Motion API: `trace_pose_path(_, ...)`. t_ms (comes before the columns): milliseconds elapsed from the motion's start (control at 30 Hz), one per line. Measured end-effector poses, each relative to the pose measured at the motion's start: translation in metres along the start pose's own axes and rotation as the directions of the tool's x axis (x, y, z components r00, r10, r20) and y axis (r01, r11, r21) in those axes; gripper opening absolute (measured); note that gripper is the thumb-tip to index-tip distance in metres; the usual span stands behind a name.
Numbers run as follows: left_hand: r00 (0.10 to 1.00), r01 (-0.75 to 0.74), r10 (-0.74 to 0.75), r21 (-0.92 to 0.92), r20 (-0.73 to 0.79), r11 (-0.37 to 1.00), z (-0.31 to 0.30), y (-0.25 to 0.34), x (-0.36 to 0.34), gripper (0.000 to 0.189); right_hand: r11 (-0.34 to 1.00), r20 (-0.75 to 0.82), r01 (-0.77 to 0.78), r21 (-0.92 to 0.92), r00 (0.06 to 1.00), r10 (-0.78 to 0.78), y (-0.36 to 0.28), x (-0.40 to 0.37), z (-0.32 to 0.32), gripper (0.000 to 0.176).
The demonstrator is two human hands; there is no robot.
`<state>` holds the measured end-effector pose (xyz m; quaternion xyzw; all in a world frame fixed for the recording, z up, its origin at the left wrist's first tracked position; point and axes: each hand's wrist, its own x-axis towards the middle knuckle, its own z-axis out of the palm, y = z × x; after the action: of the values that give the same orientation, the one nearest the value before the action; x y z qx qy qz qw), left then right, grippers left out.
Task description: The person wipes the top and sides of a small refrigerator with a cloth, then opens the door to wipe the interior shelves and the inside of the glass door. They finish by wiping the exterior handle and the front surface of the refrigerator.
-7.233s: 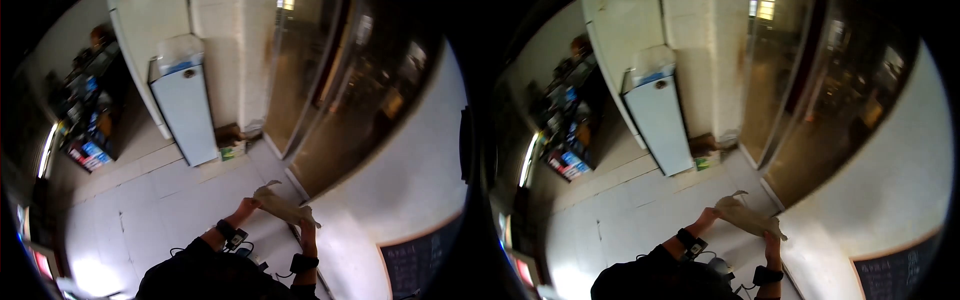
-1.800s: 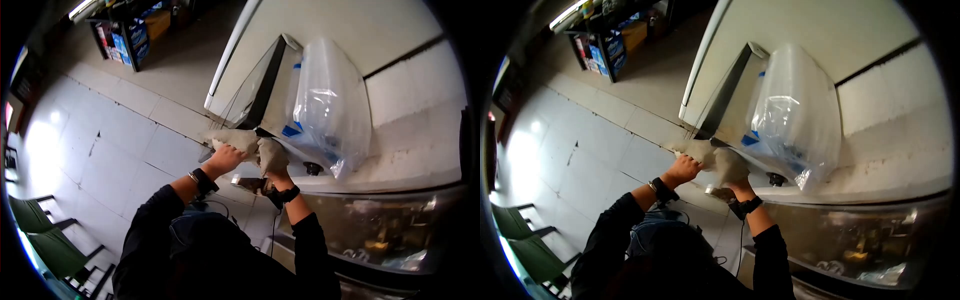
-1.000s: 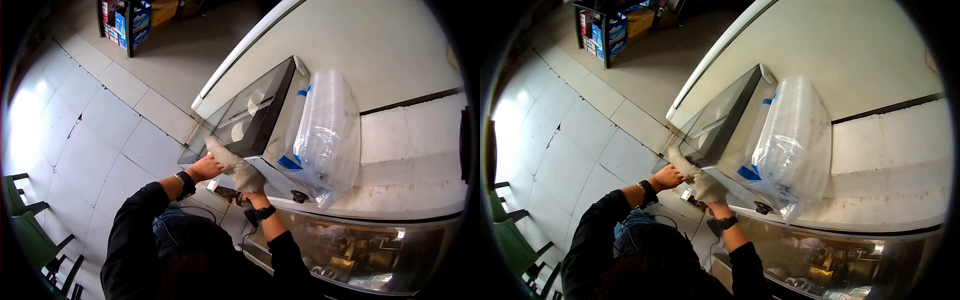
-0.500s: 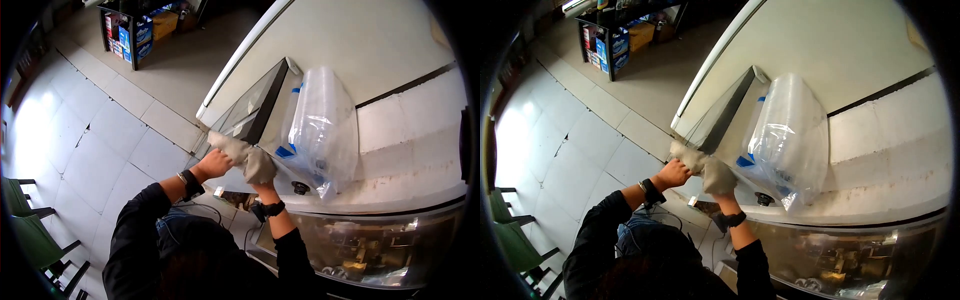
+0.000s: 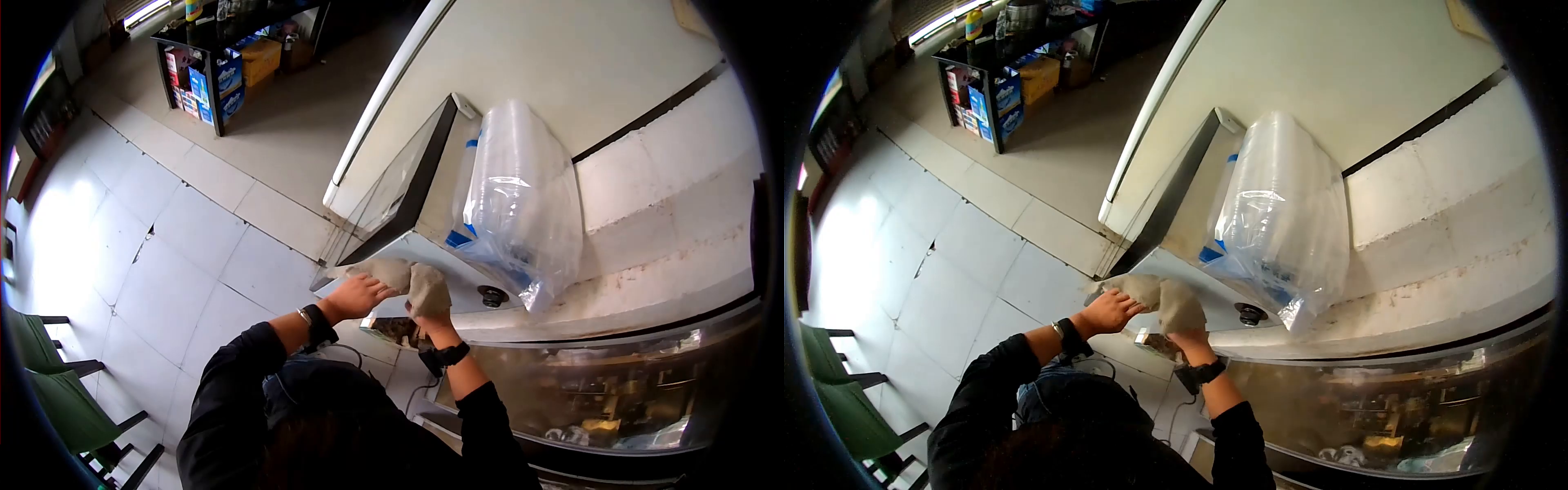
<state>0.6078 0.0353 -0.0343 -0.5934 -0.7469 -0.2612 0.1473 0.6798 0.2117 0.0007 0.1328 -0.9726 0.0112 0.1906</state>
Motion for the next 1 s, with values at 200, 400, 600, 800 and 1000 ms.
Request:
trace_pose_path(200, 0.992, -0.043, 0.034, 0.07, 0.117, 0.997, 0.007, -0.015, 0.044, 0.025, 0.996, 0.083, -0.065, -0.056, 0.994, 0.069, 0.045, -0.019, 0.009, 0.046)
trace_pose_path(400, 0.978, -0.03, 0.01, 0.094, 0.208, 0.995, 0.086, -0.026, -0.001, 0.023, 0.993, 0.306, -0.117, 0.027, 0.946, 0.103, 0.069, -0.068, 0.076, 0.032)
trace_pose_path(600, 0.989, -0.131, 0.115, 0.171, 0.097, 0.977, 0.007, -0.019, 0.04, 0.014, 0.992, 0.153, 0.022, -0.127, 0.988, -0.002, 0.045, -0.011, -0.007, 0.043)
trace_pose_path(800, 0.989, -0.116, 0.099, 0.149, 0.112, 0.982, 0.044, -0.023, 0.03, 0.016, 0.958, 0.201, -0.137, -0.251, 0.961, 0.19, 0.058, -0.046, 0.057, 0.047)
trace_pose_path(1000, 0.996, -0.077, 0.082, 0.104, -0.041, 0.992, 0.037, -0.021, 0.02, 0.012, 0.994, 0.176, -0.048, -0.096, 0.982, 0.065, 0.044, -0.028, 0.019, 0.042)
